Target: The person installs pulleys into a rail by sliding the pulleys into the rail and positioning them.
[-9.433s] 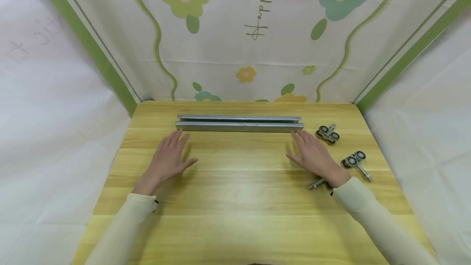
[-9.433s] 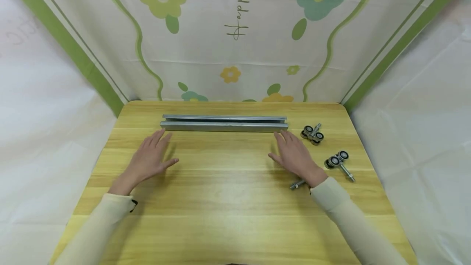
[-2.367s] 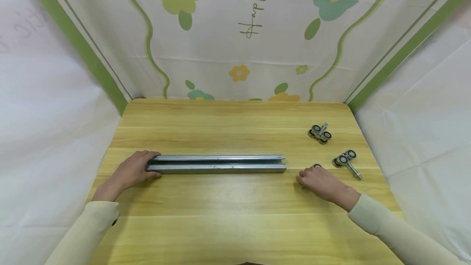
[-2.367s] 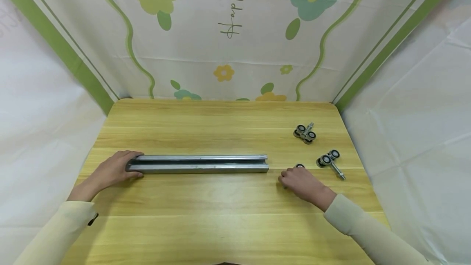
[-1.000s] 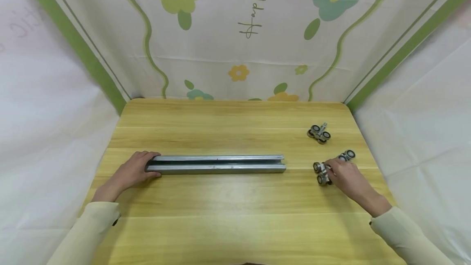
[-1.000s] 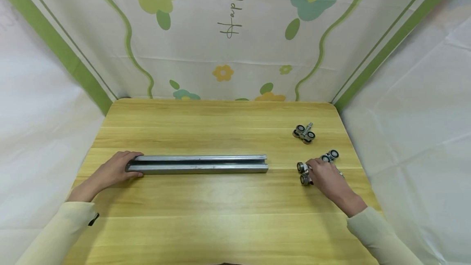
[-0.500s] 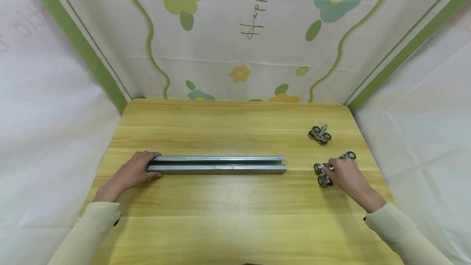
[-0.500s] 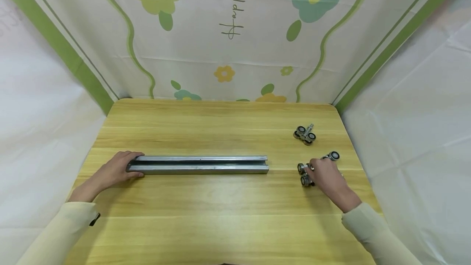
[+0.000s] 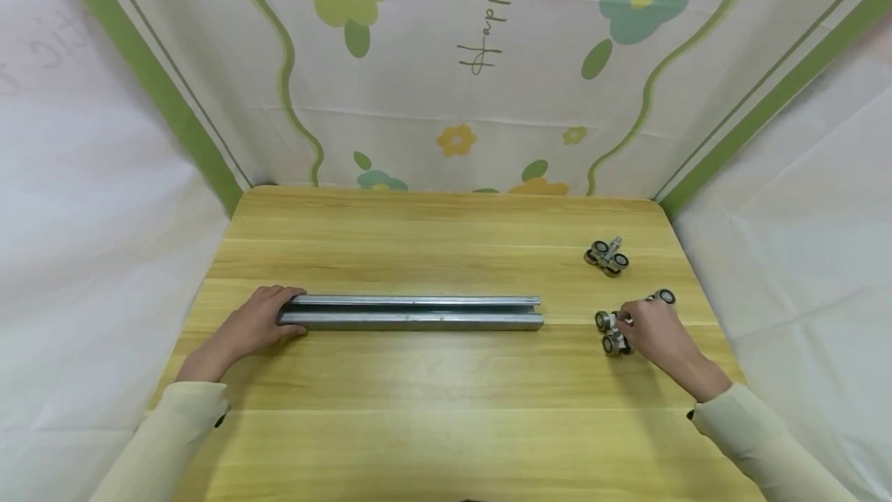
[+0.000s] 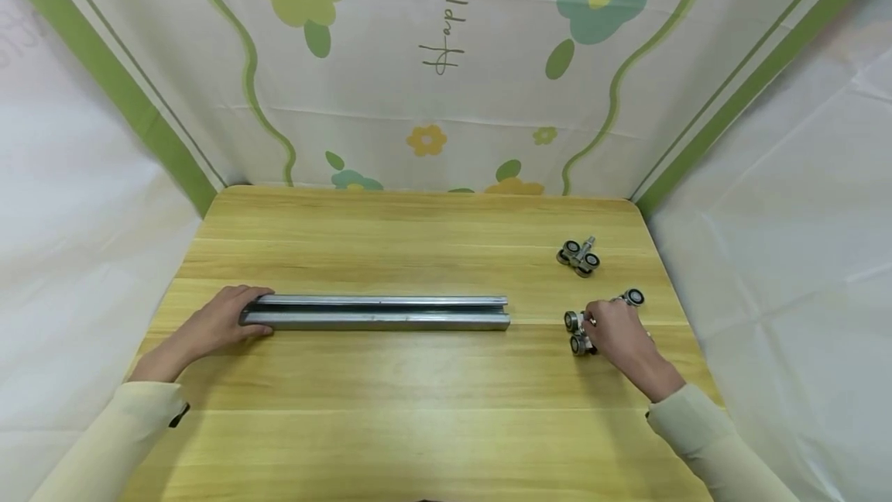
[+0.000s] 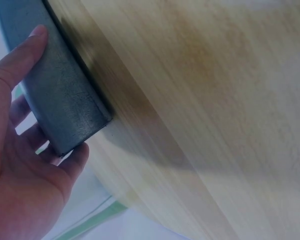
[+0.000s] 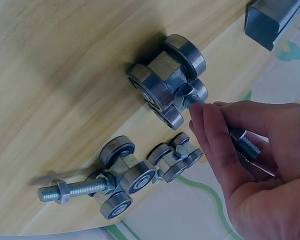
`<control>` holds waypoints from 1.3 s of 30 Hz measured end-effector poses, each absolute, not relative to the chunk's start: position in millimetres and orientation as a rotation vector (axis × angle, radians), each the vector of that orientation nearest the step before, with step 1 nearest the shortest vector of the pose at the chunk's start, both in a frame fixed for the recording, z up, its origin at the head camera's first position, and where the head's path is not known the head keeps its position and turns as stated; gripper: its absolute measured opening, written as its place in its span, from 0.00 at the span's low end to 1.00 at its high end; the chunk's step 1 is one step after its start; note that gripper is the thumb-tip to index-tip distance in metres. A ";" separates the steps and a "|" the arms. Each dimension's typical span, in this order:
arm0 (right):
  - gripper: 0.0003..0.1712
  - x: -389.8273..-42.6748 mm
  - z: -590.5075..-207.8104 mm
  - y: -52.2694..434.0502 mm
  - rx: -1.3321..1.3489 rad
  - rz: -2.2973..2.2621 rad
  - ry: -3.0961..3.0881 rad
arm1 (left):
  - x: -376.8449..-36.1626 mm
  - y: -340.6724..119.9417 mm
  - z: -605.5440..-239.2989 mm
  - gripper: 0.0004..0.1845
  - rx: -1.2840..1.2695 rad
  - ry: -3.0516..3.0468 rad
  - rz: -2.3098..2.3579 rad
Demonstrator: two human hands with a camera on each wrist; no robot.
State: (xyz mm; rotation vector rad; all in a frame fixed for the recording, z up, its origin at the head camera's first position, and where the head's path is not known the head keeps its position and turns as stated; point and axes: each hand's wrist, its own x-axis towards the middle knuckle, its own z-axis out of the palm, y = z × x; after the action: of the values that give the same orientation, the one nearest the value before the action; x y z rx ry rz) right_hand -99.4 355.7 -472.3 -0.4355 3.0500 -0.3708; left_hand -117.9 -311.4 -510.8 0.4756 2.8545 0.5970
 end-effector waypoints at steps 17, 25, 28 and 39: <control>0.05 -111.9 -458.4 339.5 -0.633 -0.360 3.029 | -119.2 -308.5 -506.8 0.36 0.483 2.856 0.613; 0.07 -119.2 -454.5 321.9 -0.691 -0.395 3.008 | -119.8 -308.2 -505.4 0.36 0.488 2.850 0.613; 0.06 -122.1 -455.4 316.1 -0.694 -0.389 3.004 | -120.4 -308.4 -504.6 0.36 0.491 2.849 0.613; 0.06 -131.9 -461.7 298.7 -0.791 -0.389 2.973 | -118.8 -309.7 -509.4 0.36 0.509 2.849 0.596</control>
State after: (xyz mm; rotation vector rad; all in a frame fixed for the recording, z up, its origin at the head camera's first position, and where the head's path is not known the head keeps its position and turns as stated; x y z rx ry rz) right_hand -131.9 298.7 -461.7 -0.7911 2.9726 -0.3888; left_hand -118.8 -309.7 -509.4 0.5092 2.8487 0.5959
